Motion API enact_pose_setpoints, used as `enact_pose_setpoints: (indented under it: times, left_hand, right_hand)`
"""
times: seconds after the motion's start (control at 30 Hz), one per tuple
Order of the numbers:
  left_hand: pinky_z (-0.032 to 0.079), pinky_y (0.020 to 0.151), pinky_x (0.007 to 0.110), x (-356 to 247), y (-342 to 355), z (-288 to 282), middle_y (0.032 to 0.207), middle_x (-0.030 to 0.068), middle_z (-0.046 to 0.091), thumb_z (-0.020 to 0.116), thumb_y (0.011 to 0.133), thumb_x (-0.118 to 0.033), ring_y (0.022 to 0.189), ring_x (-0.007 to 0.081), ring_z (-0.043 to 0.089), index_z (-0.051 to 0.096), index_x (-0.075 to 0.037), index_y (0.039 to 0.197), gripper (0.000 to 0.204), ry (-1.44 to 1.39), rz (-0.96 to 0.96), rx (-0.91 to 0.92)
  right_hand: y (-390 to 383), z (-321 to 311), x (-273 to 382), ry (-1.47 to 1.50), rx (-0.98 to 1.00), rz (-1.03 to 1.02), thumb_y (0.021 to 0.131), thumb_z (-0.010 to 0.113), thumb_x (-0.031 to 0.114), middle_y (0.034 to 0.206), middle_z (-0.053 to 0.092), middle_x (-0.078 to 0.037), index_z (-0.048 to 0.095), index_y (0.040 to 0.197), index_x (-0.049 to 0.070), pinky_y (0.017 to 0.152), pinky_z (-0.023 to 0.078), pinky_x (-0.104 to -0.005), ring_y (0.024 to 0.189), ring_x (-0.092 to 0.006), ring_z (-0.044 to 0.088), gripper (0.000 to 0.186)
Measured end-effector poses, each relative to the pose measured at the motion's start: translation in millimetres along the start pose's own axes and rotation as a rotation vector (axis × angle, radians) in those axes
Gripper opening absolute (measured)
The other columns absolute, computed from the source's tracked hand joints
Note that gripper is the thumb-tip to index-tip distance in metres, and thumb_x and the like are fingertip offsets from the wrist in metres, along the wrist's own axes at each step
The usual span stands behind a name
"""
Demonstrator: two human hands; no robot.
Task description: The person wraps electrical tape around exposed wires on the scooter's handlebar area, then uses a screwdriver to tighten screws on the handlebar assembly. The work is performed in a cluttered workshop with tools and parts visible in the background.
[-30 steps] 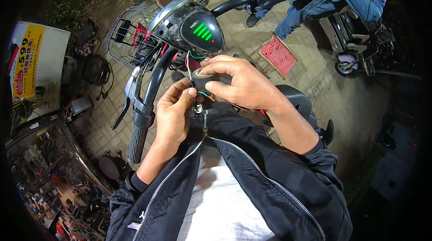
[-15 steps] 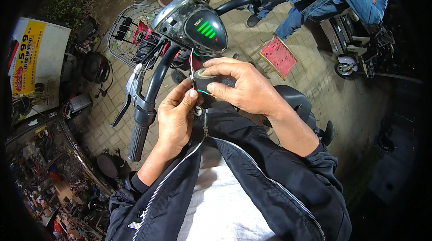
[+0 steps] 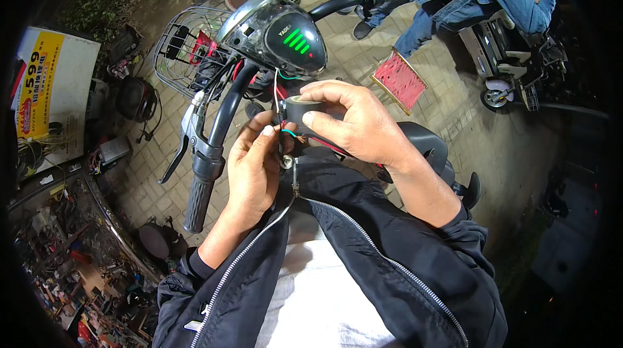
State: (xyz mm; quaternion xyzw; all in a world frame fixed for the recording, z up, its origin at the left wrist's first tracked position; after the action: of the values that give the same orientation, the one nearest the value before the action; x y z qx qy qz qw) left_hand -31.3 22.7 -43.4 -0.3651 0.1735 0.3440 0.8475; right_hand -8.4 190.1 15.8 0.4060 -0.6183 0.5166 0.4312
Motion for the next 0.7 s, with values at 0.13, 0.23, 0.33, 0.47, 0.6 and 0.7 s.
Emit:
enact_pose_setpoints:
  times: [0.13, 0.23, 0.33, 0.47, 0.6, 0.7]
  left_hand:
    - [0.048, 0.089, 0.026, -13, -4, 5, 0.113, 0.0104, 0.063, 0.063, 0.093, -0.005, 0.099, 0.0124, 0.060, 0.053, 0.003, 0.123, 0.033, 0.178, 0.121, 0.018]
    - [0.048, 0.086, 0.024, -18, -10, 9, 0.117, 0.0105, 0.062, 0.068, 0.088, -0.002, 0.097, 0.0100, 0.058, 0.061, 0.005, 0.114, 0.028, 0.420, 0.157, 0.033]
    - [0.050, 0.080, 0.024, -26, -11, 13, 0.121, 0.0124, 0.062, 0.068, 0.086, -0.001, 0.090, 0.0095, 0.060, 0.064, 0.008, 0.107, 0.023, 0.605, 0.319, 0.009]
    - [0.052, 0.075, 0.025, -31, -9, 14, 0.120, 0.0171, 0.064, 0.066, 0.084, 0.003, 0.085, 0.0122, 0.063, 0.066, 0.008, 0.103, 0.020, 0.825, 0.492, -0.010]
    - [0.053, 0.075, 0.025, -22, 1, 1, 0.122, 0.0165, 0.064, 0.064, 0.085, 0.003, 0.088, 0.0125, 0.063, 0.065, 0.008, 0.098, 0.014, 0.677, 0.290, -0.064]
    - [0.051, 0.080, 0.024, -19, 2, -1, 0.125, 0.0152, 0.062, 0.061, 0.085, 0.004, 0.094, 0.0101, 0.060, 0.066, 0.008, 0.097, 0.013, 0.519, 0.181, -0.028]
  right_hand:
    - [-8, 5, 2, 0.104, -0.004, -0.020, 0.086, 0.067, 0.003, 0.122, 0.062, -0.013, 0.063, 0.112, -0.007, 0.091, 0.051, -0.0276, 0.105, -0.0125, 0.061, 0.028]
    - [-16, 9, 8, 0.131, 0.026, -0.090, 0.083, 0.067, 0.003, 0.123, 0.062, -0.015, 0.065, 0.106, -0.006, 0.096, 0.049, -0.0299, 0.113, -0.0166, 0.060, 0.024]
    - [-17, 9, 18, -0.197, 0.031, -0.226, 0.080, 0.069, 0.004, 0.133, 0.056, -0.019, 0.064, 0.102, -0.004, 0.095, 0.047, -0.0343, 0.113, -0.0229, 0.059, 0.024]
    - [-20, 10, 20, -0.313, 0.045, -0.274, 0.074, 0.070, 0.006, 0.124, 0.062, -0.019, 0.065, 0.096, -0.003, 0.097, 0.047, -0.0381, 0.112, -0.0272, 0.061, 0.024]
    - [-20, 8, 16, -0.160, 0.054, -0.251, 0.077, 0.069, 0.002, 0.121, 0.062, -0.017, 0.067, 0.102, -0.004, 0.095, 0.048, -0.0337, 0.109, -0.0234, 0.063, 0.026]
    - [-20, 9, 5, 0.095, 0.087, -0.121, 0.079, 0.068, 0.000, 0.125, 0.059, -0.016, 0.066, 0.104, -0.005, 0.097, 0.047, -0.0324, 0.111, -0.0199, 0.060, 0.026]
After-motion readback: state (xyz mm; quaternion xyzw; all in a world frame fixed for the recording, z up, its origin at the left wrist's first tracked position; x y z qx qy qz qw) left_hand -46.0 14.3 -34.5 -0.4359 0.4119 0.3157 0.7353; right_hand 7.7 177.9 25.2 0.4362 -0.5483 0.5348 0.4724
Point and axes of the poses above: each hand's wrist, its own y-axis towards the middle knuckle, its own z-axis out of the palm, x = y × z, the point moved 6 cm from there along y, towards the middle knuckle
